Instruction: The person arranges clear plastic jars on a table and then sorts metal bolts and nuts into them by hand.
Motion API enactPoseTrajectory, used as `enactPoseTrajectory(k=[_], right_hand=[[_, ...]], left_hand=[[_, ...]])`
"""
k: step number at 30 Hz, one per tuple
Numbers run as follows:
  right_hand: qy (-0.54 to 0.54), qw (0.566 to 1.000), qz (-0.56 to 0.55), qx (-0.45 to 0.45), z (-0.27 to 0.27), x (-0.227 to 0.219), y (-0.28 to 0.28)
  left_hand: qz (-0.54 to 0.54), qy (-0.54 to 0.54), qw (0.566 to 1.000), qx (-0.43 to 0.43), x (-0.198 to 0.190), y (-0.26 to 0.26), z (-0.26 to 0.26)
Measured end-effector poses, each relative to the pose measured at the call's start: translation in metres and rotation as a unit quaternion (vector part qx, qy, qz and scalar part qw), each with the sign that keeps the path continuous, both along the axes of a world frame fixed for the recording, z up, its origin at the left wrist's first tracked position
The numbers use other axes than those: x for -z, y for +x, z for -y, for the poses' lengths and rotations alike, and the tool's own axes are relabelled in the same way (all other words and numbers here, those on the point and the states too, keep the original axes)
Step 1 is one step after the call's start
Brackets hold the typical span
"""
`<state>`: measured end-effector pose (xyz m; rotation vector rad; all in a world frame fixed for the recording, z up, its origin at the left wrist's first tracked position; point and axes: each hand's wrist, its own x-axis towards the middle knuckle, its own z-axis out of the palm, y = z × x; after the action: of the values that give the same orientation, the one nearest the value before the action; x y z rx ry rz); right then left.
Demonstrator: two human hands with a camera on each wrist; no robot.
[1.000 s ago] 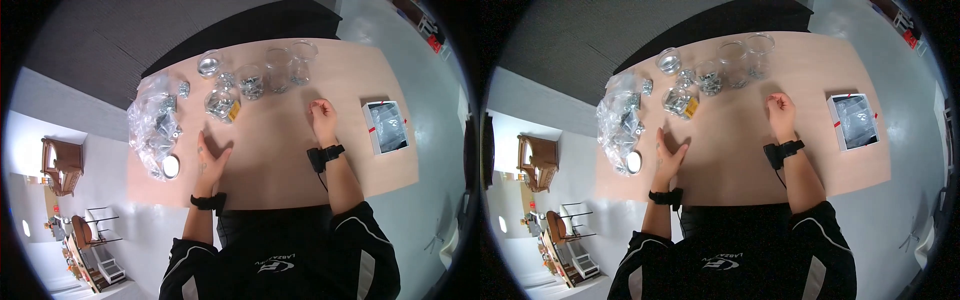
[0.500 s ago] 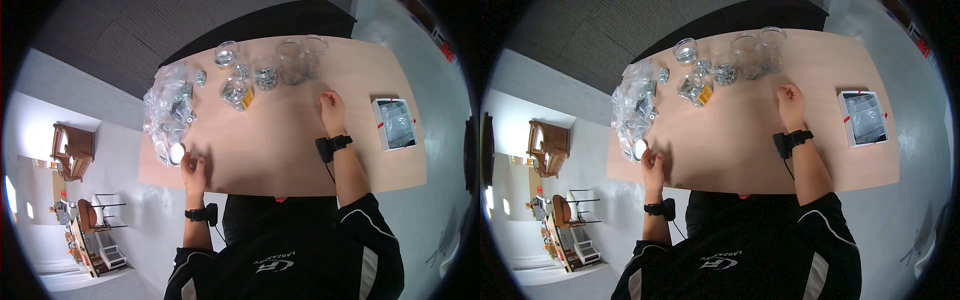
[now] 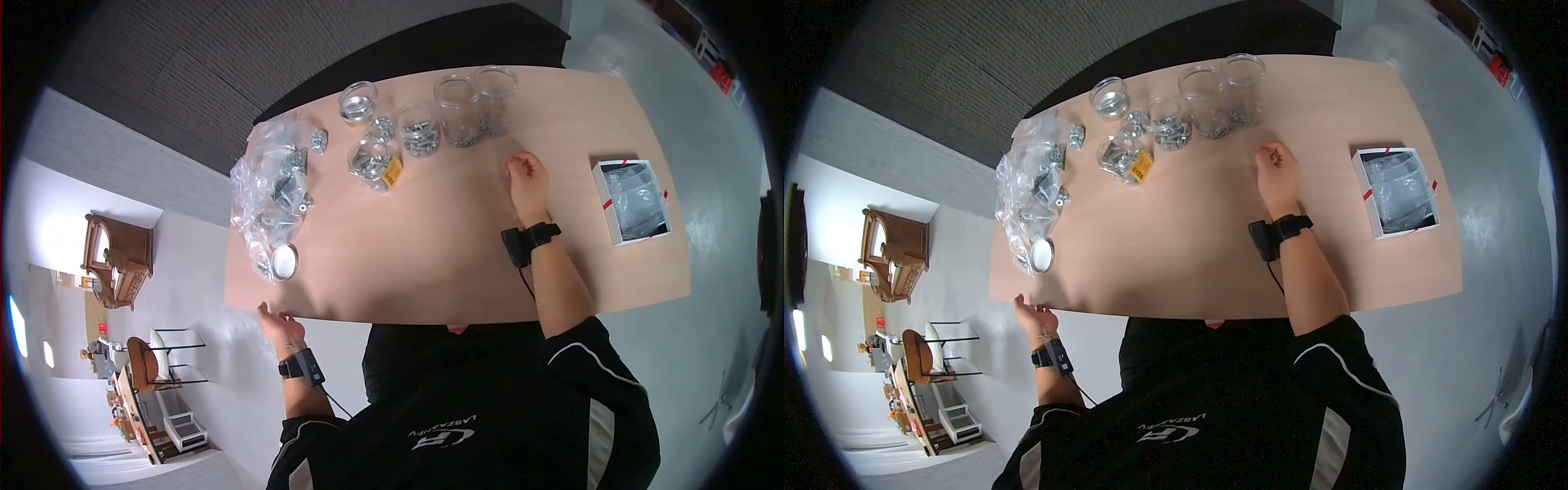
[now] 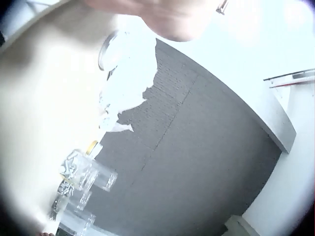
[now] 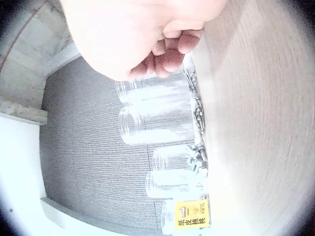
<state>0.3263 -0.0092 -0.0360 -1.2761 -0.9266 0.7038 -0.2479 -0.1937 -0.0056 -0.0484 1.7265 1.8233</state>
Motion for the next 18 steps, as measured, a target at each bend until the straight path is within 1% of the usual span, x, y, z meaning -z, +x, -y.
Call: enactPoseTrajectory(k=[1,3,4,5,6,7,8,9,11,12,18], right_hand=[[-0.002,1.0,-0.009,-0.001,0.001,-0.002,-0.001],[-0.003,1.0,-0.02,-0.002,0.002,-0.004,-0.004],[-0.006,1.0,-0.022,0.005,0.002,-0.004,-0.005],[-0.009,1.0,-0.023,0.012,0.002,-0.005,-0.004],[-0.009,1.0,-0.022,0.014,0.002,-0.006,-0.004],[-0.015,1.0,-0.02,0.012,0.003,-0.007,-0.004],[-0.021,1.0,-0.019,0.009,0.003,-0.008,-0.005],[-0.021,1.0,-0.018,0.01,0.003,-0.008,-0.005],[-0.006,1.0,-0.015,0.008,0.001,-0.005,-0.004],[-0.006,1.0,-0.013,0.008,0.0,-0.004,-0.004],[0.008,1.0,-0.01,0.017,0.0,-0.003,-0.007]], left_hand=[[0.0,0.001,1.0,0.0,0.011,-0.004,0.005],[0.015,-0.124,0.992,-0.033,0.024,-0.011,0.008],[0.031,-0.152,0.986,-0.064,0.008,0.013,0.004],[0.031,-0.151,0.986,-0.062,-0.006,0.033,0.004],[0.148,-0.055,0.986,0.054,-0.018,0.05,0.006],[0.26,0.043,0.95,0.168,-0.023,0.06,0.007],[0.276,0.061,0.938,0.201,-0.019,0.063,0.005],[0.277,0.061,0.938,0.201,-0.013,0.062,0.003],[0.221,0.044,0.963,0.148,-0.005,0.063,0.0],[0.222,0.044,0.963,0.148,-0.002,0.062,0.001],[0.225,0.02,0.969,0.102,-0.019,0.072,0.001]])
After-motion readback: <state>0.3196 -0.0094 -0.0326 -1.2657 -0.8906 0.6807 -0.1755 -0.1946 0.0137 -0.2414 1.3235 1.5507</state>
